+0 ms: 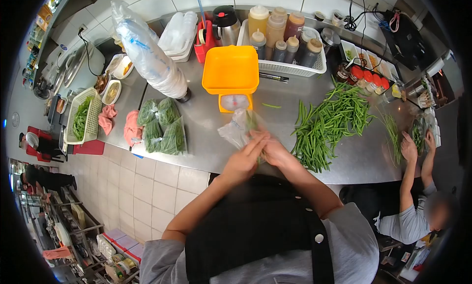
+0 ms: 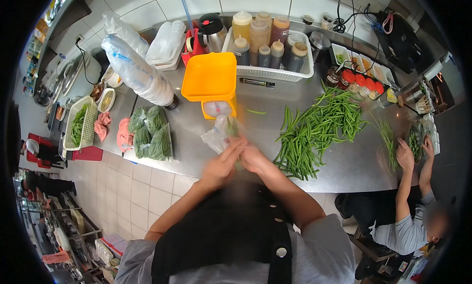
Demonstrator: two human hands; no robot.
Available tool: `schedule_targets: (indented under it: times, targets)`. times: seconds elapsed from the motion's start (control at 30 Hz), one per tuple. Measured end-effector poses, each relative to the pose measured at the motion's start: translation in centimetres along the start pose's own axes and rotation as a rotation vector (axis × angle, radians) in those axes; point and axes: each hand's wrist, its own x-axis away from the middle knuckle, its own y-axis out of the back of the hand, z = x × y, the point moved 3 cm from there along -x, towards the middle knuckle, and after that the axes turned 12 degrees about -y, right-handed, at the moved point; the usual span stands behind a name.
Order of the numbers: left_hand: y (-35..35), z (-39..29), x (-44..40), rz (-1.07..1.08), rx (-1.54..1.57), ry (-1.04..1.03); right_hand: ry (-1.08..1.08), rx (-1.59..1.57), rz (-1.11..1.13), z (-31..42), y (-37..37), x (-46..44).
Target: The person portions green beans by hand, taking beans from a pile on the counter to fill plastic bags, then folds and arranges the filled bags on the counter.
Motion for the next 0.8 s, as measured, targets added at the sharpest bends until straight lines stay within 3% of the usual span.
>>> schedule_targets:
  times: [0.07,0.13,0.23,0.3,0.37,0.43,0.47,0.57,0.63,0.67,0.7,0.73,0.77,0.8]
  targets:
    - [-0.4,-0.9,-0.1,0.045,0.086,0.053,0.12,-0.165,-0.056,0.2,-0.1,-1.8]
    - [-0.7,-1.5,-0.3,0.093,0.177,0.106,0.134,0.149,-0.19,-1.2,2.6,-6.6]
    - [-0.8,-1.4,-1.0,0.052,0.261,0.03,0.103,0.243,-0.16,-0.4,1.1,-5.5]
    - [-1.3,0.4,-0.3,-0.067,0.122,0.275,0.066,0.331,-0.137,0.1,-0.3,-4.2]
    - [-0.7,2.0,0.1,-0.178,0.067,0.292,0.044,0.37,-0.135,-0.3,-0.6,-3.4]
    - [0.3,3.5,0.7,-0.292,0.013,0.307,0.321,0.464,0.007,0.4,-2.5,-1.3]
    - [0.8,4.3,1.4,-0.367,0.006,0.376,0.48,0.743,0.082,1.9,-3.2,1.5]
    - [4.1,4.3,1.1,-0.437,0.025,0.502,0.334,0.831,0.016,6.0,-2.2,4.6]
    - [6.0,3.3,0.5,-0.434,0.046,0.554,0.466,0.962,-0.336,9.7,2.8,3.1]
    - [6.5,2.9,0.2,-0.434,0.036,0.524,0.597,1.182,-0.71,11.5,5.3,2.8]
    - [6.8,2.7,0.0,-0.436,0.026,0.493,0.558,1.377,-0.936,12.6,8.3,2.0]
    - [6.7,2.6,0.0,-0.438,0.025,0.491,0.292,1.467,-1.133,13.3,11.6,0.5]
    - [6.3,2.5,-0.1,-0.409,0.054,0.497,0.298,1.468,-1.133,13.1,12.8,-0.4]
    - [5.9,2.4,-0.2,-0.379,0.083,0.504,0.251,1.541,-1.27,12.9,13.8,-0.9]
